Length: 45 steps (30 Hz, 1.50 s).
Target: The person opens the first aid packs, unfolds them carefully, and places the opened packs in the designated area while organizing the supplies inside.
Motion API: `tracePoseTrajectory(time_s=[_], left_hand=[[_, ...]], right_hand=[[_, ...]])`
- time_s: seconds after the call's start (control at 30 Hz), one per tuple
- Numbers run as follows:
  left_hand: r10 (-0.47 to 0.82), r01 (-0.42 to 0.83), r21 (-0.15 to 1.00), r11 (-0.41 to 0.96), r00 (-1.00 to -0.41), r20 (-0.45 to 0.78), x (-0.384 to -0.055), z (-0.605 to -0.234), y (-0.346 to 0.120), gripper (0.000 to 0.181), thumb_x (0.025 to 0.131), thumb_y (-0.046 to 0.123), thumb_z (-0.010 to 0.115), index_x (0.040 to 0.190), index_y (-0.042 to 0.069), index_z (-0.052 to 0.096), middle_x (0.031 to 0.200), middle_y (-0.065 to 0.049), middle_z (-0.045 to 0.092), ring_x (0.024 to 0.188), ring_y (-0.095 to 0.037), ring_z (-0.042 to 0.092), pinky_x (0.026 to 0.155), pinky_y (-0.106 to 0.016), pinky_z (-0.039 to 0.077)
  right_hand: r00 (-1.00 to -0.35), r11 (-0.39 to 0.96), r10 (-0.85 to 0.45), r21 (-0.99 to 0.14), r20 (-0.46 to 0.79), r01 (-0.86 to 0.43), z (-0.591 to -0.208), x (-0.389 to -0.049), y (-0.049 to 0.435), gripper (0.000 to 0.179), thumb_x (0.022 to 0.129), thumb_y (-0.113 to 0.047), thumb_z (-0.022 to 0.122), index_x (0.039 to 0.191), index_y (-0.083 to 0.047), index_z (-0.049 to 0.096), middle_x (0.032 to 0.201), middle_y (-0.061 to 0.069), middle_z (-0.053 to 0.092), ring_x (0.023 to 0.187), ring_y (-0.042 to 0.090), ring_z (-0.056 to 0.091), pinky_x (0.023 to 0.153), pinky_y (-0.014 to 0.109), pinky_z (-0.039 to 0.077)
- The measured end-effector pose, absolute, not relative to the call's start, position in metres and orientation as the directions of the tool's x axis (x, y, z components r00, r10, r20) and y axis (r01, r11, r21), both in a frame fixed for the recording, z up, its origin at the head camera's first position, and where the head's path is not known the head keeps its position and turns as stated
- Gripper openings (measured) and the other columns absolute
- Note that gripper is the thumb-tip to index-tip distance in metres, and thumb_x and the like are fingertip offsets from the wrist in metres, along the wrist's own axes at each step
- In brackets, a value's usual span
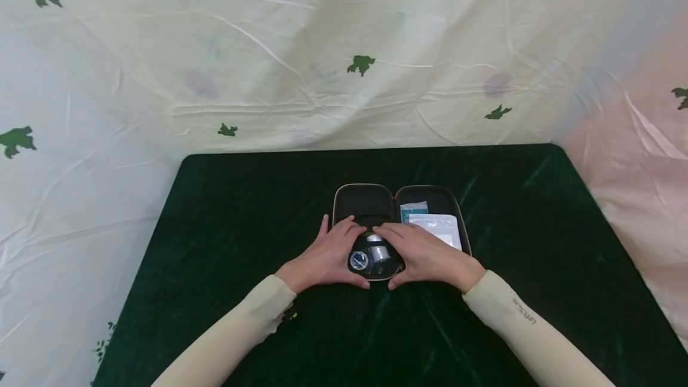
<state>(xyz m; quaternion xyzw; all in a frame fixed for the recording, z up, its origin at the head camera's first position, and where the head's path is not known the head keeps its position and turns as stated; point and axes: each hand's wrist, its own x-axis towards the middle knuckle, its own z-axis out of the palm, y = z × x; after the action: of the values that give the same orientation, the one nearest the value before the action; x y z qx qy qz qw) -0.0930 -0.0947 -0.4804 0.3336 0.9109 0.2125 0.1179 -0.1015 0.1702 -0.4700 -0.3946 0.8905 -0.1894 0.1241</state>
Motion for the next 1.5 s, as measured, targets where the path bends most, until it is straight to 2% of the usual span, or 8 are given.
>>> tracePoseTrajectory(time_s=[0.13, 0.33, 0.57, 0.83, 1.13, 1.3, 1.4, 1.5], left_hand=[[0.661, 0.561, 0.442, 0.700, -0.744, -0.101, -0.093, -0.480, -0.103, 0.101, 0.076, 0.068, 0.081, 0.152, 0.012, 0.045, 0.155, -0.012, 0.044, 0.149, -0.030, 0.034, 0.122, -0.067, 0.010], [0.681, 0.576, 0.458, 0.677, -0.726, -0.093, -0.092, -0.479, -0.109, 0.089, 0.080, 0.064, 0.081, 0.147, 0.013, 0.051, 0.146, -0.009, 0.053, 0.142, -0.027, 0.044, 0.123, -0.063, 0.015], [0.676, 0.571, 0.459, 0.681, -0.730, -0.095, -0.091, -0.481, -0.112, 0.075, 0.084, 0.062, 0.078, 0.140, 0.016, 0.058, 0.146, -0.010, 0.054, 0.141, -0.027, 0.045, 0.124, -0.060, 0.016], [0.664, 0.556, 0.472, 0.684, -0.743, -0.086, -0.090, -0.482, -0.114, 0.074, 0.084, 0.063, 0.077, 0.137, 0.016, 0.060, 0.147, -0.010, 0.054, 0.141, -0.027, 0.045, 0.124, -0.060, 0.017], [0.673, 0.562, 0.487, 0.668, -0.736, -0.073, -0.091, -0.483, -0.115, 0.077, 0.084, 0.062, 0.078, 0.141, 0.015, 0.057, 0.145, -0.009, 0.055, 0.139, -0.027, 0.046, 0.123, -0.059, 0.020], [0.693, 0.573, 0.507, 0.644, -0.717, -0.070, -0.088, -0.481, -0.120, 0.090, 0.085, 0.064, 0.076, 0.154, 0.016, 0.044, 0.156, -0.010, 0.044, 0.149, -0.028, 0.036, 0.122, -0.062, 0.020], [0.693, 0.568, 0.513, 0.644, -0.717, -0.075, -0.086, -0.479, -0.123, 0.097, 0.086, 0.069, 0.072, 0.160, 0.017, 0.037, 0.165, -0.008, 0.033, 0.157, -0.027, 0.020, 0.122, -0.065, 0.016], [0.674, 0.552, 0.497, 0.670, -0.733, -0.095, -0.085, -0.479, -0.126, 0.099, 0.087, 0.074, 0.065, 0.163, 0.019, 0.033, 0.171, -0.004, 0.021, 0.160, -0.025, 0.005, 0.122, -0.066, 0.011]], right_hand=[[-0.656, 0.622, -0.753, -0.386, -0.054, -0.682, -0.469, -0.100, 0.169, 0.101, 0.074, -0.054, 0.091, 0.152, -0.009, 0.046, 0.147, 0.010, 0.053, 0.134, 0.028, 0.051, 0.115, 0.057, 0.038], [-0.663, 0.627, -0.746, -0.391, -0.052, -0.674, -0.468, -0.103, 0.168, 0.089, 0.072, -0.054, 0.091, 0.142, -0.013, 0.054, 0.134, 0.003, 0.058, 0.123, 0.020, 0.055, 0.114, 0.051, 0.041], [-0.653, 0.612, -0.756, -0.405, -0.046, -0.680, -0.469, -0.103, 0.167, 0.083, 0.074, -0.052, 0.090, 0.139, -0.013, 0.056, 0.133, 0.003, 0.058, 0.123, 0.021, 0.056, 0.113, 0.051, 0.042], [-0.641, 0.587, -0.767, -0.454, -0.045, -0.670, -0.469, -0.103, 0.165, 0.073, 0.075, -0.047, 0.091, 0.134, -0.018, 0.057, 0.133, -0.001, 0.059, 0.127, 0.021, 0.055, 0.115, 0.054, 0.039], [-0.636, 0.588, -0.769, -0.468, -0.070, -0.659, -0.467, -0.104, 0.164, 0.073, 0.076, -0.044, 0.092, 0.133, -0.015, 0.059, 0.135, 0.004, 0.062, 0.127, 0.021, 0.057, 0.117, 0.059, 0.035], [-0.637, 0.602, -0.768, -0.413, -0.065, -0.683, -0.466, -0.101, 0.165, 0.085, 0.075, -0.048, 0.091, 0.144, -0.013, 0.055, 0.143, 0.007, 0.057, 0.134, 0.027, 0.052, 0.116, 0.059, 0.036], [-0.642, 0.610, -0.764, -0.392, -0.061, -0.689, -0.462, -0.098, 0.166, 0.093, 0.076, -0.053, 0.089, 0.151, -0.013, 0.050, 0.151, 0.008, 0.051, 0.141, 0.030, 0.046, 0.117, 0.061, 0.034], [-0.655, 0.614, -0.754, -0.408, -0.051, -0.676, -0.457, -0.096, 0.169, 0.094, 0.080, -0.056, 0.086, 0.154, -0.012, 0.048, 0.158, 0.009, 0.047, 0.148, 0.032, 0.038, 0.118, 0.064, 0.030]])
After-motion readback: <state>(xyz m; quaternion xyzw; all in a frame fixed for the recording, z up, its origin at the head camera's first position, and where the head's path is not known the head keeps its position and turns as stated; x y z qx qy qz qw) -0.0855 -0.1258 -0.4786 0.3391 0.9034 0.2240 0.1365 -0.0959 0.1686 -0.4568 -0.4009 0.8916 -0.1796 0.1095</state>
